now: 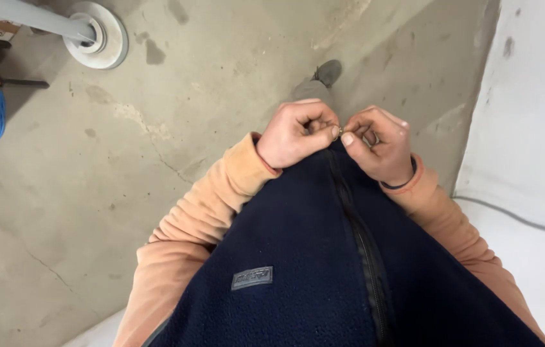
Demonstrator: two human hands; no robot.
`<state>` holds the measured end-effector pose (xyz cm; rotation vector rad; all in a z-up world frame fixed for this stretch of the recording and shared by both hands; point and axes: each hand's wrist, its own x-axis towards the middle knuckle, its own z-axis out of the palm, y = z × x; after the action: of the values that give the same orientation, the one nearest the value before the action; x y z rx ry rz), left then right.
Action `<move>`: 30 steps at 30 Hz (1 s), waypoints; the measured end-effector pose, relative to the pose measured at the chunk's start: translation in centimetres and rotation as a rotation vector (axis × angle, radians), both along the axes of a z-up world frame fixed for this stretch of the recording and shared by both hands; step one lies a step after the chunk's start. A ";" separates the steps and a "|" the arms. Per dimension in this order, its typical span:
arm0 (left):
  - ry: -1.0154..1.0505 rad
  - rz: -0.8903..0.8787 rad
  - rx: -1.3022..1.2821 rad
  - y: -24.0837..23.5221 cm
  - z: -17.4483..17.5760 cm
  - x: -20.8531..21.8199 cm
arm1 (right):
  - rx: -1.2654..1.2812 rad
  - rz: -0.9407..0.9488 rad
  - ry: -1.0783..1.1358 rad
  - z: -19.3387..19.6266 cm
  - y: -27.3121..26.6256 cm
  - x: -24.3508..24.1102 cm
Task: Winding and adjusting copper wire on an electromechanical machine and motor components.
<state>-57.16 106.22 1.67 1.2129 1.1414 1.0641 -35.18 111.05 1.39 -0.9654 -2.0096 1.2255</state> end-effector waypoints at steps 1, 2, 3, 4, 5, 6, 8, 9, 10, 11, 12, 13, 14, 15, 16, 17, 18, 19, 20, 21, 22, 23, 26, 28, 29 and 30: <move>0.003 0.005 0.007 1.9 -0.2 -0.3 | -0.007 0.032 0.022 0.0 2.4 -0.4; 0.011 0.024 0.013 3.7 -0.3 -0.6 | -0.017 0.078 0.048 -0.1 4.8 -0.9; 0.015 0.050 0.007 5.3 -0.2 -0.7 | -0.023 0.105 0.051 -0.4 7.0 -1.0; 0.033 0.061 0.023 7.1 -0.1 -0.9 | -0.003 0.147 0.059 -0.6 9.4 -1.3; 0.052 0.072 0.039 9.0 0.3 -1.0 | 0.017 0.189 0.068 -0.7 11.8 -1.5; 0.064 0.091 0.047 10.9 0.6 -1.2 | 0.025 0.207 0.078 -0.4 14.3 -1.8; 0.139 0.113 0.078 14.8 1.2 -1.5 | 0.130 0.270 0.080 0.5 19.1 -2.5; 0.149 0.116 0.093 17.1 1.5 -1.8 | 0.146 0.272 0.089 0.9 21.7 -2.8; 0.191 0.124 0.145 18.8 1.7 -1.6 | 0.213 0.298 0.049 1.4 23.6 -2.7; 0.233 0.131 0.196 20.3 1.8 -1.4 | 0.280 0.324 0.009 1.7 25.4 -2.5; 0.226 0.130 0.193 21.4 2.0 -1.1 | 0.276 0.323 0.002 2.0 26.6 -2.1; 0.226 0.124 0.178 22.5 2.2 -0.8 | 0.245 0.331 -0.005 2.4 27.7 -1.8; 0.236 0.107 0.190 24.6 2.4 -1.1 | 0.242 0.324 -0.004 2.7 29.4 -1.9; 0.239 0.094 0.214 26.7 2.6 -1.3 | 0.264 0.309 -0.004 2.5 31.2 -2.0; 0.252 0.079 0.213 27.9 2.6 -1.2 | 0.211 0.288 -0.006 2.3 32.0 -1.7; 0.264 0.064 0.213 29.2 2.5 -1.1 | 0.159 0.266 -0.006 1.9 32.9 -1.5; 0.259 0.043 0.207 30.4 2.3 -1.0 | 0.150 0.246 -0.011 1.5 33.6 -1.3; 0.188 0.028 0.205 31.7 2.1 -0.8 | 0.113 0.217 0.016 1.2 34.4 -1.1; 0.120 0.001 0.216 33.6 2.0 -0.9 | 0.091 0.175 0.046 1.0 35.5 -0.9; 0.117 -0.033 0.223 35.3 1.8 -1.0 | 0.097 0.141 0.045 0.5 36.4 -0.7; 0.096 -0.072 0.192 37.0 1.6 -1.1 | -0.027 0.087 0.074 0.1 37.0 -0.5; 0.077 -0.112 0.160 38.6 1.4 -1.2 | -0.149 0.034 0.107 -0.3 37.7 -0.3; 0.020 -0.193 0.125 43.3 0.0 -1.9 | -0.348 -0.067 0.269 -2.1 39.5 0.3; -0.021 -0.270 0.108 46.7 -0.7 -2.5 | -0.326 -0.144 0.262 -2.0 41.1 -0.2; -0.055 -0.305 0.103 48.7 -1.0 -2.8 | -0.295 -0.177 0.250 -1.7 42.2 -0.6; -0.062 -0.367 0.108 51.0 -1.0 -3.2 | -0.282 -0.237 0.256 -1.7 43.2 -1.1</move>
<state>-60.32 157.23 0.65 1.4007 0.7828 0.8835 -36.30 154.26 -0.29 -1.0829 -1.5065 1.4405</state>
